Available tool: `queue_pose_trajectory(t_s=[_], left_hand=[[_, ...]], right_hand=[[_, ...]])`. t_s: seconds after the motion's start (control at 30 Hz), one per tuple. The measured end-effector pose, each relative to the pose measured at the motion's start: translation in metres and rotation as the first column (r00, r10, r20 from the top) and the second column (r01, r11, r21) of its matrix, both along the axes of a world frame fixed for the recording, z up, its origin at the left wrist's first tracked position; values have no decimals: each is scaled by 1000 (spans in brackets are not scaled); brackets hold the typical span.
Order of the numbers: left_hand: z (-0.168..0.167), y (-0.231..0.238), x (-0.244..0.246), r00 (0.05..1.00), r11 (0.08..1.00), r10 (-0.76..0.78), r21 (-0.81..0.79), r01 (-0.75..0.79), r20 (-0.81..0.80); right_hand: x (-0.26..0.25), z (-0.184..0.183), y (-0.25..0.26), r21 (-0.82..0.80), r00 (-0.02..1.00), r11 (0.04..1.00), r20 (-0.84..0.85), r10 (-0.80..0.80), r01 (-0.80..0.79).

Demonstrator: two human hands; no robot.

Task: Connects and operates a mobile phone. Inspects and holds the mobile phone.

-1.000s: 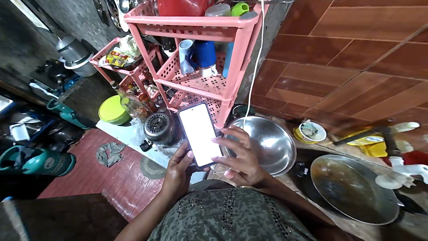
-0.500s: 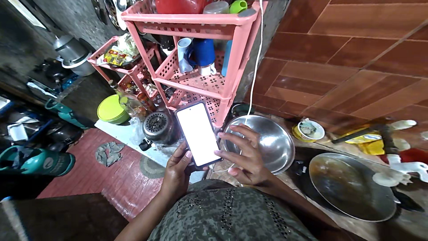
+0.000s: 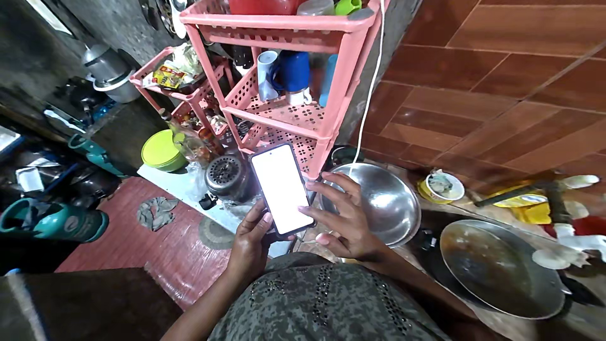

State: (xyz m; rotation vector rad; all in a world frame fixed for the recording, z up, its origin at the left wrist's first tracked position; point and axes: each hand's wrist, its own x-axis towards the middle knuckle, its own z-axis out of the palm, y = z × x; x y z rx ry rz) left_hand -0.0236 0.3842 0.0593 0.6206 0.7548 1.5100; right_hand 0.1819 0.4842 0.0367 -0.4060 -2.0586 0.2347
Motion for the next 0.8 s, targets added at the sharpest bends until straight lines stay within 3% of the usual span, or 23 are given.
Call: queue_pose_trajectory(t_s=[0.8], left_hand=[[0,2,0,1000,1000,-4,11,4,15]], right_hand=[[4,-4,-2,1,997,998,-51,62,-62]])
